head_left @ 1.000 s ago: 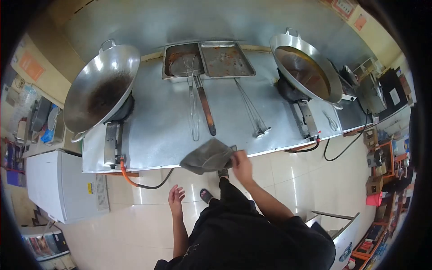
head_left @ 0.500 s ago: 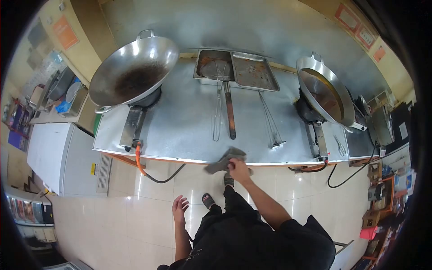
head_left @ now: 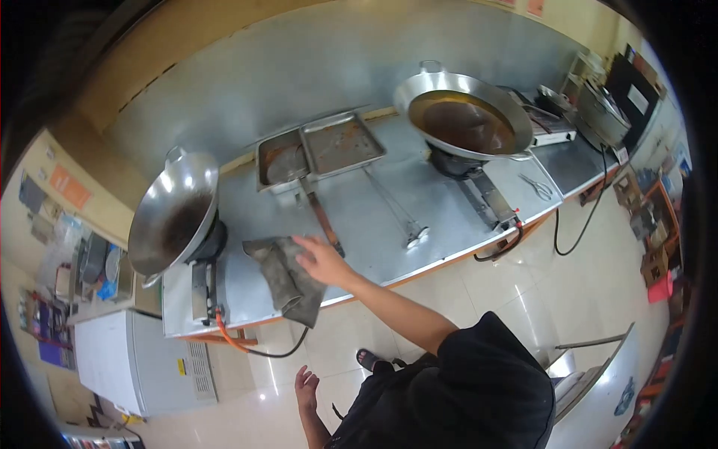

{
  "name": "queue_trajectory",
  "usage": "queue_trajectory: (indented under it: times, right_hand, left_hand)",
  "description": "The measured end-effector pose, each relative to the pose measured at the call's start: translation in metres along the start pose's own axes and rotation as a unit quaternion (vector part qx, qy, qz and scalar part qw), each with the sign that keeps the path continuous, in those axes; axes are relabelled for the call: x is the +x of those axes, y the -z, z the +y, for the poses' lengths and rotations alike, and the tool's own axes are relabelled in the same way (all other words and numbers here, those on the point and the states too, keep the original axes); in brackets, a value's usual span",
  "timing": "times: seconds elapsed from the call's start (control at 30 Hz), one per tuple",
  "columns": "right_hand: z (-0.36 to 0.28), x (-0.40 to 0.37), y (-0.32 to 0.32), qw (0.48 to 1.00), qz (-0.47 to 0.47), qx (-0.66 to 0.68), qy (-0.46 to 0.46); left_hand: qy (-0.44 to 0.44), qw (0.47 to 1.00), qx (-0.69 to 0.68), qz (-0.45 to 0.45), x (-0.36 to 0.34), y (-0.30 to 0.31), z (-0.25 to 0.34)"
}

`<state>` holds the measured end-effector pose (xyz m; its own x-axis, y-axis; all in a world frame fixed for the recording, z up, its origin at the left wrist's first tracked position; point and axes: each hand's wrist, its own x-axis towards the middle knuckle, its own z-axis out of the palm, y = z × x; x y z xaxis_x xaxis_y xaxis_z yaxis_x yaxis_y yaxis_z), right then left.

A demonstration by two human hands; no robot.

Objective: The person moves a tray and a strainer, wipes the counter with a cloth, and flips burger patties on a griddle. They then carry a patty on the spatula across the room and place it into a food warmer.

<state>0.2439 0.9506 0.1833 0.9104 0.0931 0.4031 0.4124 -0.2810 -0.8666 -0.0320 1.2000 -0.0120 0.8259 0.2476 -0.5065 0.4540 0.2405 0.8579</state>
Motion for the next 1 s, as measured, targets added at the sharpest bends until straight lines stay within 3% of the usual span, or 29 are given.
queue_trajectory:
  times: [0.07,0.1,0.13,0.17,0.2,0.27,0.3,0.33,0.4,0.43,0.47,0.5,0.53,0.63,0.7,0.73,0.8,0.93,1.0]
  right_hand:
    - [0.017,-0.058,0.043,0.998,-0.049,-0.003,-0.042]
    - [0.041,-0.098,0.065,0.998,-0.04,-0.053,0.005]
    - [0.066,-0.143,0.086,0.997,-0.047,0.0,-0.053]
    - [0.063,-0.187,0.125,0.99,-0.073,-0.035,-0.113]
    - [0.12,-0.248,0.139,0.984,-0.058,-0.157,-0.068]
    - [0.135,-0.351,0.215,0.964,-0.031,-0.063,-0.255]
    - [0.132,-0.398,0.259,0.954,0.008,-0.076,-0.29]
    - [0.109,-0.43,0.305,0.914,0.077,-0.042,-0.396]
    - [0.096,-0.506,0.393,0.863,0.156,-0.171,-0.448]
    - [0.091,-0.545,0.431,0.83,0.219,-0.216,-0.466]
    - [0.084,-0.578,0.466,0.797,0.285,-0.228,-0.482]
    - [0.064,-0.595,0.501,0.753,0.319,-0.259,-0.513]
    - [0.045,-0.615,0.531,0.74,0.367,-0.285,-0.487]
    - [0.023,-0.673,0.589,0.679,0.566,-0.184,-0.43]
    - [-0.005,-0.669,0.617,0.641,0.663,-0.076,-0.38]
    - [-0.014,-0.66,0.625,0.628,0.687,-0.038,-0.364]
    - [0.019,-0.658,0.635,0.642,0.69,-0.034,-0.333]
    - [0.058,-0.568,0.66,0.736,0.573,-0.012,-0.362]
    - [0.084,-0.533,0.683,0.779,0.509,-0.081,-0.358]
  left_hand:
    - [-0.002,1.0,0.0,-0.027,0.007,-0.032,-0.002]
    - [0.027,0.997,0.044,-0.064,0.008,-0.049,0.002]
    - [0.056,0.99,0.086,-0.099,0.005,-0.069,0.011]
    - [0.086,0.979,0.127,-0.132,0.0,-0.089,0.013]
    - [0.107,0.971,0.144,-0.158,0.003,-0.105,0.0]
    - [0.149,0.951,0.177,-0.204,0.022,-0.126,-0.053]
    - [0.112,0.922,0.272,-0.251,0.025,-0.135,-0.08]
    - [-0.014,0.893,0.31,-0.325,0.035,-0.136,-0.12]
    - [-0.254,0.768,0.375,-0.452,0.033,-0.147,-0.168]
    - [-0.164,0.762,0.38,-0.498,0.026,-0.154,-0.168]
    - [-0.185,0.673,0.529,-0.482,0.03,-0.166,-0.183]
    - [-0.174,0.701,0.494,-0.485,0.031,-0.181,-0.199]
    - [-0.141,0.721,0.48,-0.479,0.038,-0.203,-0.211]
    - [0.007,0.763,0.484,-0.428,0.03,-0.312,-0.219]
    - [0.008,0.736,0.556,-0.385,-0.003,-0.416,-0.198]
    - [0.134,0.747,0.56,-0.332,-0.023,-0.477,-0.186]
    - [0.181,0.776,0.458,-0.395,-0.06,-0.581,-0.175]
    - [0.299,0.743,0.271,-0.533,-0.176,-0.77,-0.178]
    - [0.394,0.681,0.16,-0.597,-0.224,-0.843,-0.201]
